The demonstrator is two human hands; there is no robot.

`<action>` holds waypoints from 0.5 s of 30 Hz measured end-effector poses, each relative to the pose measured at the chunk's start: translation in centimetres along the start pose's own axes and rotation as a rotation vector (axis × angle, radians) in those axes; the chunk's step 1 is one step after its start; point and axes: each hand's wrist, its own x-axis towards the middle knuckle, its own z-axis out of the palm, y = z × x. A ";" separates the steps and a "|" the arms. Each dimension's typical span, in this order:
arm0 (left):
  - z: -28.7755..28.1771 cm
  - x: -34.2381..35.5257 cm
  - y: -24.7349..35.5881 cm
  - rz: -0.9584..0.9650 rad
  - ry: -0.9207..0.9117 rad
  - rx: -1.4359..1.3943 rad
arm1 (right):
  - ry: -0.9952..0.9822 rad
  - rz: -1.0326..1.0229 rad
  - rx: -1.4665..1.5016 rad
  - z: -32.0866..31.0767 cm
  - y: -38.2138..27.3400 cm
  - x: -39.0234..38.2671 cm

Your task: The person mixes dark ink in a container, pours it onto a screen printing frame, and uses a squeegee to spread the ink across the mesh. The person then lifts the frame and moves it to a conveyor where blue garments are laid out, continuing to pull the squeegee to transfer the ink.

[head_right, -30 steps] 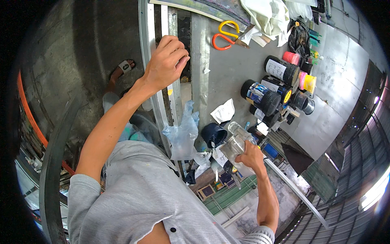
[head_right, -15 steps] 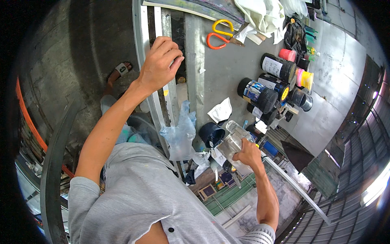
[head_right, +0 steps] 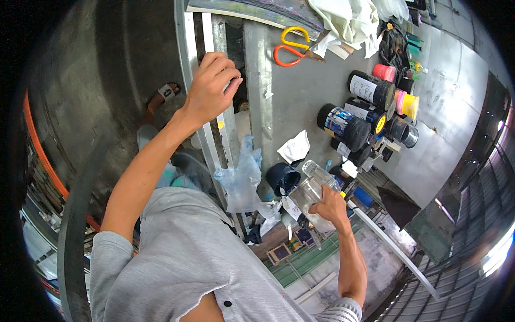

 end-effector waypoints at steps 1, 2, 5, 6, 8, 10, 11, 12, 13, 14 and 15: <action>-0.1 0.0 0.0 0.000 -0.009 0.006 | -0.005 0.008 0.020 0.2 0.1 0.0; -0.1 0.1 0.0 -0.001 -0.013 0.008 | -0.012 0.016 0.040 0.3 0.2 0.1; 0.0 0.3 -0.1 -0.012 -0.026 -0.005 | -0.039 0.040 0.073 0.7 0.5 0.3; -0.1 0.3 -0.1 -0.010 -0.043 0.008 | -0.050 0.048 0.080 0.8 0.5 0.5; -0.7 1.1 -0.4 0.017 -0.082 0.033 | -0.049 0.039 0.152 1.7 0.5 1.2; -0.8 1.7 -0.8 0.041 -0.075 0.051 | -0.016 0.034 0.196 2.3 0.2 1.6; -0.5 1.5 -0.2 0.023 -0.088 0.045 | -0.044 0.066 0.213 2.0 0.5 0.8; -0.2 1.3 0.4 0.004 -0.101 0.041 | -0.070 0.087 0.217 2.1 1.1 0.3; -0.6 2.4 -0.2 0.044 -0.095 0.062 | -0.050 0.082 0.249 2.6 0.5 1.4; -0.6 2.1 0.1 0.035 -0.110 0.063 | -0.079 0.096 0.258 2.8 0.9 1.0; -0.7 1.7 0.5 0.025 -0.125 0.073 | -0.097 0.099 0.266 3.0 1.3 0.4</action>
